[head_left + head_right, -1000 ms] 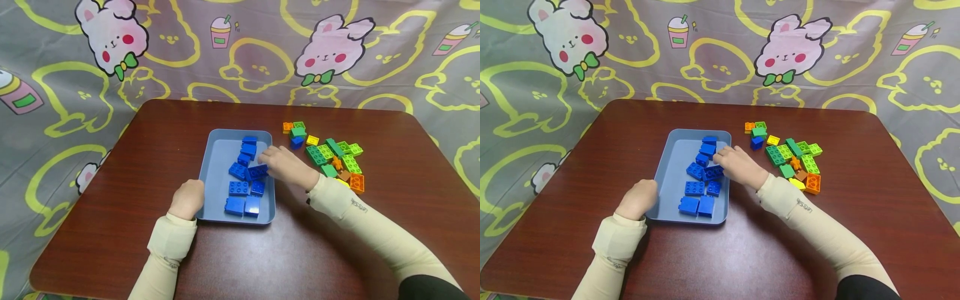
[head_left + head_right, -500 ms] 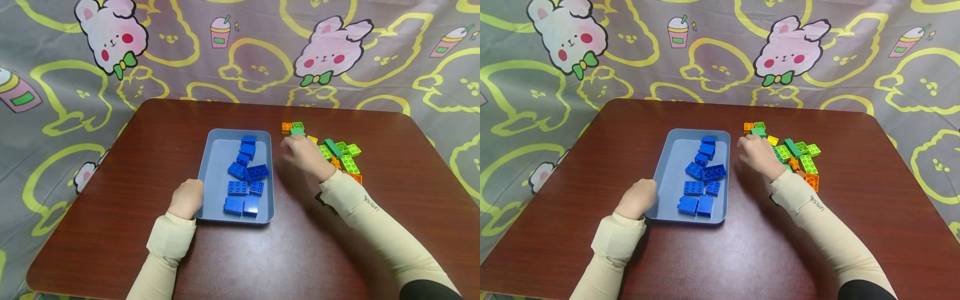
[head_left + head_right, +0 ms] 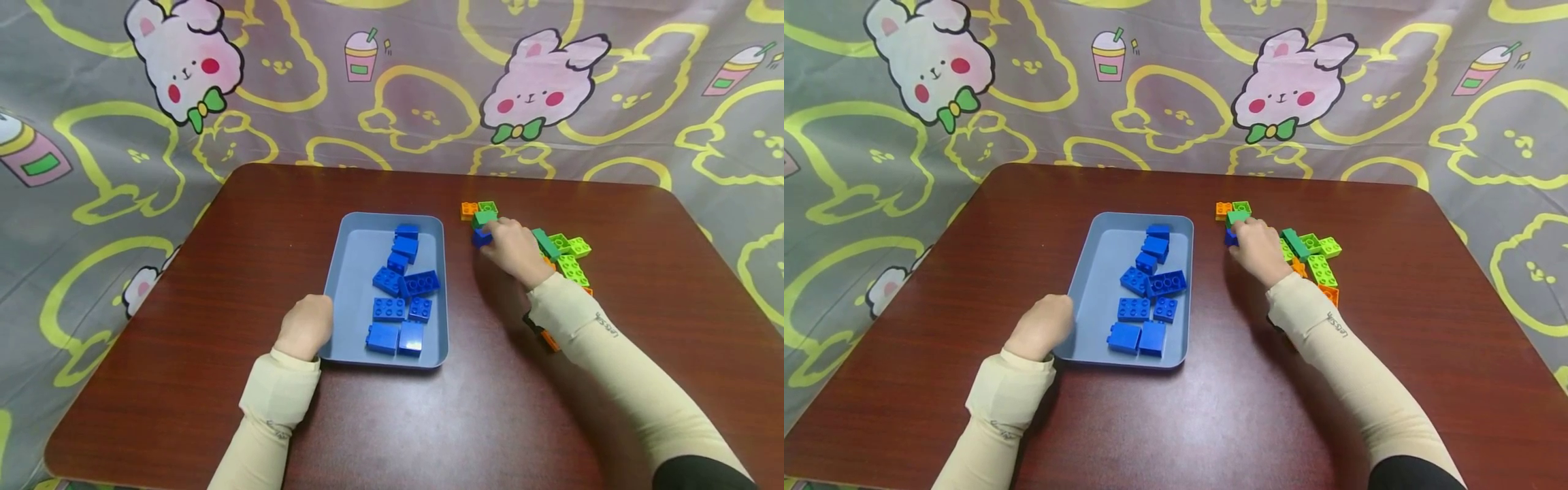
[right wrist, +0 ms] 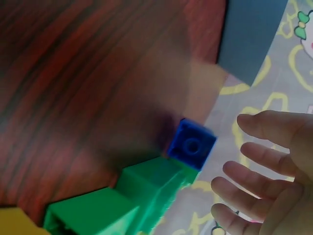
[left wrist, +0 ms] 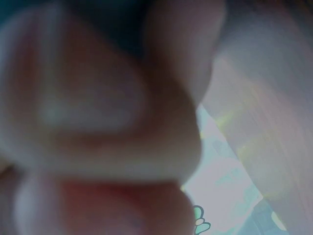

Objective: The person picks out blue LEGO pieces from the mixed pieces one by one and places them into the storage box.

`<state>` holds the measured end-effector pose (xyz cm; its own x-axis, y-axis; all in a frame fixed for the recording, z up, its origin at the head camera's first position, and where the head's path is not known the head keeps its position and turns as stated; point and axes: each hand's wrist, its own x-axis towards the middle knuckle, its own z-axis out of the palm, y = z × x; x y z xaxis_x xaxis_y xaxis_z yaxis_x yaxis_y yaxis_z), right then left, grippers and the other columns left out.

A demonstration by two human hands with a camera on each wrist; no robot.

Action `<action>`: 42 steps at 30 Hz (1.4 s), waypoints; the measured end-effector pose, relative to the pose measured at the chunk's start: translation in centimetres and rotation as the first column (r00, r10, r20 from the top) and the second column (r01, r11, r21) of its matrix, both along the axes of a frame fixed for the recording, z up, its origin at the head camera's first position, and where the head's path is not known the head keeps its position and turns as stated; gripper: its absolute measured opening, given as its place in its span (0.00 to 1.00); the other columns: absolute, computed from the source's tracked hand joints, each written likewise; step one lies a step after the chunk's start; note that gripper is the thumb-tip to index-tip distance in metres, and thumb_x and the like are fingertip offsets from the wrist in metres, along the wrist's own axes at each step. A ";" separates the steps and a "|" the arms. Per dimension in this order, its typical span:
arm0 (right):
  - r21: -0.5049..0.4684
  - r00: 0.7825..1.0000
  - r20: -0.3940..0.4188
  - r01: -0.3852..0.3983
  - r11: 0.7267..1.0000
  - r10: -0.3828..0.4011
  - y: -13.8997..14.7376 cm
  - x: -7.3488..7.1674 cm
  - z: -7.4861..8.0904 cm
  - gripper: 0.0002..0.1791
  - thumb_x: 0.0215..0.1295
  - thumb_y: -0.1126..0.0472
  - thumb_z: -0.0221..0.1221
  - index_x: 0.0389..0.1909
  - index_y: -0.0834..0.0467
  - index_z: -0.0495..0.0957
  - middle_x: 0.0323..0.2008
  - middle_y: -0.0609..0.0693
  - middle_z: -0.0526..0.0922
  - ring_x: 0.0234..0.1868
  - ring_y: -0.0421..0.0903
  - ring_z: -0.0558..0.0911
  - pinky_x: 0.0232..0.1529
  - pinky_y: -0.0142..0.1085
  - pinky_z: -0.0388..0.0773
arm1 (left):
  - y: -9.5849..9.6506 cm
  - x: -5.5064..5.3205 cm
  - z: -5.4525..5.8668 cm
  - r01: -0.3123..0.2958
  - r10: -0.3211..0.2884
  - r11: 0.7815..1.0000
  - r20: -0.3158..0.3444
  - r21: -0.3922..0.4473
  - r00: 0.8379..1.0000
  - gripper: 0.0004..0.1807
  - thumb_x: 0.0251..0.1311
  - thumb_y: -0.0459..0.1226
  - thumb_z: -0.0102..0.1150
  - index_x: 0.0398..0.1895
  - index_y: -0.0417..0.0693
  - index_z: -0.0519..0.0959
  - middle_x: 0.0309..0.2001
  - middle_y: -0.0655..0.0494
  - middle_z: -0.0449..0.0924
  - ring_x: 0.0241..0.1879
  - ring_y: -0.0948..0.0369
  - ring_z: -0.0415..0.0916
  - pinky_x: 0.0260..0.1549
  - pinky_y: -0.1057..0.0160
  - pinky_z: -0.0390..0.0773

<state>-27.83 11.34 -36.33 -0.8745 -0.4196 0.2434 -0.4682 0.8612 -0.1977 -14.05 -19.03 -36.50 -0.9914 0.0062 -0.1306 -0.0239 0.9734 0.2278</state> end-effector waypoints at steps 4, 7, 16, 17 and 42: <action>-0.009 0.999 0.044 0.029 1.000 -0.029 0.5 -0.6 -0.4 0.17 0.52 0.65 0.61 0.41 0.70 0.74 0.34 0.63 0.73 0.30 0.57 0.74 0.30 0.48 0.74 | 0.0 0.0 0.0 -0.003 0.003 1.000 0.011 -0.001 1.000 0.13 0.57 0.24 0.42 0.25 0.32 0.78 0.26 0.39 0.77 0.24 0.50 0.75 0.18 0.54 0.74; -0.014 0.996 0.079 0.042 0.999 -0.041 0.7 -1.0 -0.5 0.17 0.53 0.65 0.60 0.42 0.71 0.72 0.36 0.65 0.72 0.30 0.57 0.74 0.32 0.48 0.73 | 0.0 0.0 0.0 -0.006 0.006 1.000 0.014 0.001 1.000 0.13 0.58 0.24 0.42 0.25 0.32 0.78 0.26 0.39 0.77 0.24 0.51 0.75 0.18 0.54 0.74; -0.012 0.991 0.102 0.091 0.996 -0.089 0.8 -1.7 -1.5 0.18 0.56 0.61 0.60 0.41 0.71 0.70 0.33 0.64 0.72 0.31 0.58 0.74 0.32 0.48 0.72 | 0.0 -0.1 0.0 -0.001 0.001 1.000 0.011 0.011 1.000 0.13 0.58 0.23 0.41 0.27 0.32 0.78 0.28 0.38 0.77 0.26 0.49 0.76 0.19 0.53 0.74; -0.014 0.991 0.100 0.092 0.996 -0.091 0.7 -1.8 -1.6 0.19 0.56 0.60 0.60 0.41 0.71 0.70 0.32 0.64 0.72 0.31 0.58 0.74 0.33 0.48 0.72 | 0.0 -0.1 0.0 0.000 0.000 1.000 0.011 0.011 1.000 0.13 0.58 0.23 0.41 0.27 0.32 0.78 0.28 0.38 0.77 0.26 0.49 0.76 0.19 0.53 0.74; 0.013 0.989 0.080 0.122 0.993 -0.122 -0.1 -2.4 -1.7 0.17 0.56 0.57 0.61 0.32 0.68 0.68 0.26 0.60 0.72 0.27 0.54 0.72 0.29 0.46 0.70 | 0.0 0.0 0.0 0.011 -0.011 1.000 -0.015 -0.002 1.000 0.13 0.57 0.23 0.41 0.25 0.31 0.78 0.27 0.37 0.77 0.26 0.48 0.76 0.19 0.52 0.75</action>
